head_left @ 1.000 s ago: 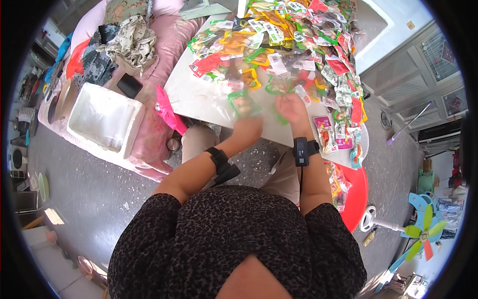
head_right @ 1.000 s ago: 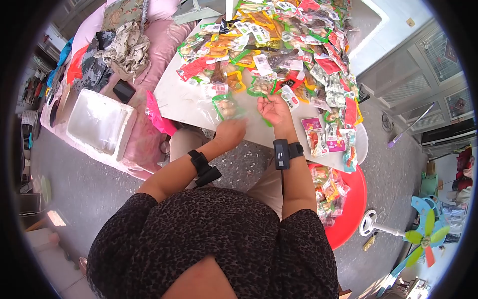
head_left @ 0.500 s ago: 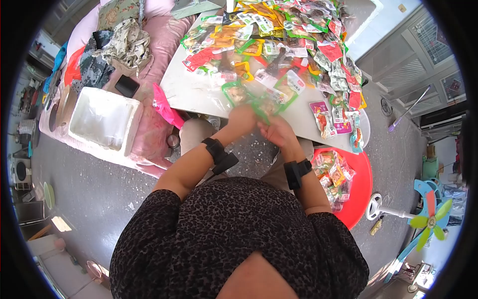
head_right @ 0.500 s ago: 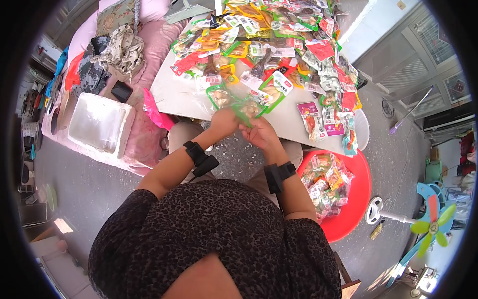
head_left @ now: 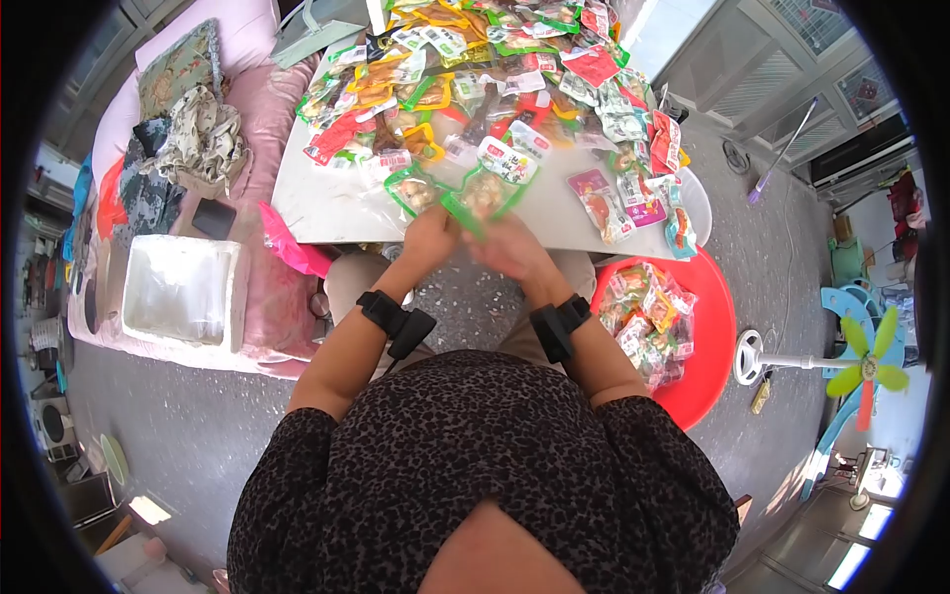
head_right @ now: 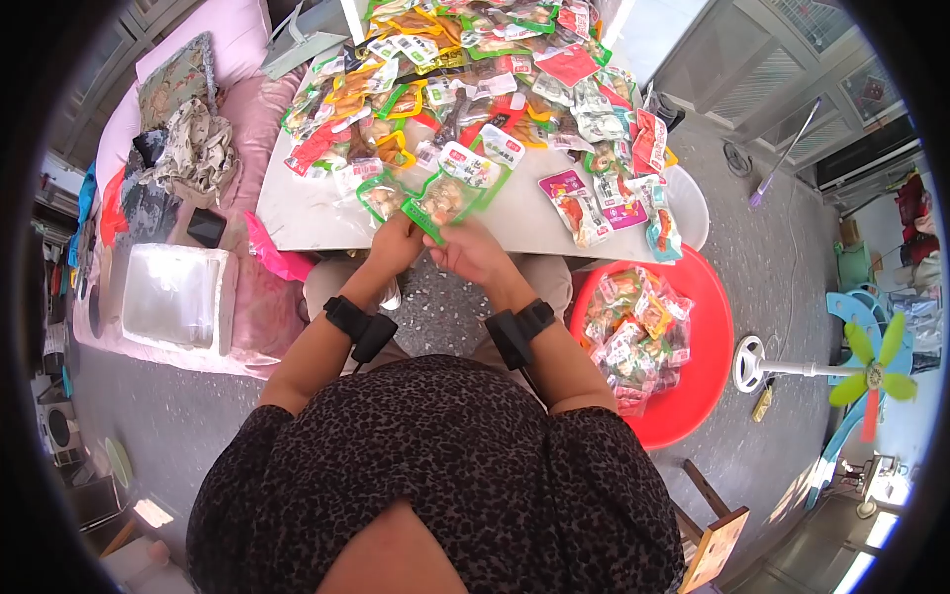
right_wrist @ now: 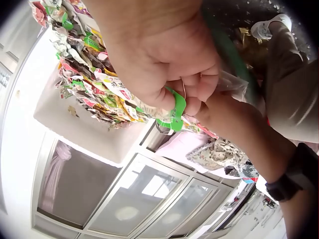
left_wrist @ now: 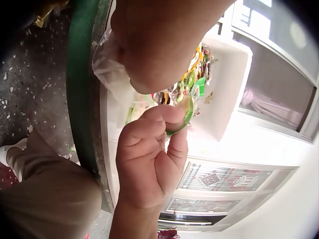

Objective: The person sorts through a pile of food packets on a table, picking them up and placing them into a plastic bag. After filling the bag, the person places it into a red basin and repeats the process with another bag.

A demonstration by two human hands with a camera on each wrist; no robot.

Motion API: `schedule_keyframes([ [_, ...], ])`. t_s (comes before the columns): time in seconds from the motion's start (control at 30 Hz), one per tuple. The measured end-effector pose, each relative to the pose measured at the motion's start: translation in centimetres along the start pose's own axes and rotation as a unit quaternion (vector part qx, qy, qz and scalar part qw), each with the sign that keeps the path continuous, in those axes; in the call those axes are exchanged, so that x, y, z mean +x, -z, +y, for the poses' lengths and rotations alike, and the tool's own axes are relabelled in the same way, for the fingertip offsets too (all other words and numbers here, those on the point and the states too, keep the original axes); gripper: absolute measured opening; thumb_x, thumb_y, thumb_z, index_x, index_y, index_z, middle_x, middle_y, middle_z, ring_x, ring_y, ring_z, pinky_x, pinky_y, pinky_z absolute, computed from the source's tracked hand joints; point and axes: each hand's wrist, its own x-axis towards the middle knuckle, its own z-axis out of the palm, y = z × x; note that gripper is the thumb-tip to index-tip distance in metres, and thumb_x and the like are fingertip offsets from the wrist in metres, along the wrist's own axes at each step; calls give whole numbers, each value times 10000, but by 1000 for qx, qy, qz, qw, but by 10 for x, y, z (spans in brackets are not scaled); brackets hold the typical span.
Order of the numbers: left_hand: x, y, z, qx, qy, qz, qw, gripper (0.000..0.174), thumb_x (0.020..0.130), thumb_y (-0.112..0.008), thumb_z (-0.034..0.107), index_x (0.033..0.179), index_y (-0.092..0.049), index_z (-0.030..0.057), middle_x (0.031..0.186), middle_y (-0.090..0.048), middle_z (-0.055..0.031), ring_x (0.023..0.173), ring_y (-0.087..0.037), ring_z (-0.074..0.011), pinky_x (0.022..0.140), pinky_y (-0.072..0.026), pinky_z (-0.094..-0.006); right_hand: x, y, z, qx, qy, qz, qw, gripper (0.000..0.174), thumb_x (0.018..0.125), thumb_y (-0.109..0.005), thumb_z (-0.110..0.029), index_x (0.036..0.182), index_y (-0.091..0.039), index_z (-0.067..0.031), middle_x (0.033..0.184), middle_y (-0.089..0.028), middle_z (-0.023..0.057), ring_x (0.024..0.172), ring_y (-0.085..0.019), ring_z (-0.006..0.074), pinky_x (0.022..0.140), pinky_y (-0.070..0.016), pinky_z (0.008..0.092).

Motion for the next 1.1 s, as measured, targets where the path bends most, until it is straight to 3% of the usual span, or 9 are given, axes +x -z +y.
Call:
schedule_keyframes([
  [0.3, 1, 6, -15, -167, -64, -74, 981, 305, 695, -521, 129, 983, -496, 32, 758, -523, -90, 700, -525, -180, 628, -411, -295, 8, 4, 5, 7, 33, 54, 998, 301, 756, -495, -83, 1045, -410, -95, 953, -514, 36, 733, -532, 121, 539, -427, 216],
  [0.4, -9, 24, 17, -471, 16, -74, 879, 283, 748, -491, 117, 1009, -463, 12, 833, -540, -65, 750, -527, -148, 667, -418, -256, 14, 6, 12, 1, 29, 47, 998, 309, 752, -497, -79, 1048, -411, -107, 939, -514, 32, 731, -532, 131, 547, -423, 229],
  [0.53, -4, 30, 29, -545, 156, -108, 817, 257, 801, -470, 129, 1047, -453, 58, 935, -530, -19, 825, -501, -120, 692, -407, -256, 10, -2, 13, -52, 28, 49, 997, 347, 743, -510, -85, 1072, -406, -122, 921, -517, 28, 738, -534, 142, 569, -433, 255],
  [0.67, 0, 30, 26, -630, 180, -87, 750, 219, 807, -441, 75, 1023, -451, 39, 969, -526, -77, 868, -523, -175, 727, -438, -312, 6, -10, 6, -143, -11, 81, 986, 364, 739, -518, -92, 1086, -411, -112, 943, -521, 37, 772, -540, 158, 615, -449, 283],
  [0.77, -2, 33, 24, -667, 135, -102, 726, 211, 800, -431, 49, 1009, -446, 20, 969, -521, -102, 872, -529, -197, 754, -443, -319, -4, -6, -5, -193, 9, 48, 980, 322, 751, -512, -101, 1064, -436, -91, 974, -521, 42, 802, -543, 166, 635, -455, 278],
  [0.87, -5, 38, 22, -640, 141, -112, 747, 197, 798, -423, 40, 991, -453, 10, 976, -517, -103, 872, -528, -191, 768, -441, -309, -10, 13, -20, 0, 69, 71, 995, 264, 764, -509, -116, 1022, -472, -74, 959, -533, 43, 816, -547, 157, 637, -459, 272],
  [0.97, -6, 31, 15, -541, 166, -186, 803, 178, 793, -425, 41, 963, -468, 8, 962, -520, -102, 869, -527, -182, 771, -440, -303, -19, 26, -41, -134, 41, 52, 989, 213, 774, -504, -124, 982, -494, -77, 880, -556, 29, 756, -555, 135, 608, -465, 276],
  [1.07, -7, 19, 10, -561, 145, -204, 789, 168, 791, -451, 74, 946, -480, 16, 924, -528, -72, 844, -528, -159, 724, -446, -293, -27, 23, -53, -322, -19, 130, 937, 168, 773, -505, -120, 938, -509, -87, 800, -565, 12, 695, -555, 117, 558, -466, 278],
  [1.1, -7, 20, 10, -506, 139, -168, 835, 186, 780, -473, 97, 949, -480, 19, 907, -530, -73, 824, -531, -172, 714, -444, -296, -29, 22, -53, -300, -7, 168, 939, 161, 773, -503, -116, 932, -508, -90, 789, -564, 8, 684, -554, 114, 540, -464, 274],
])
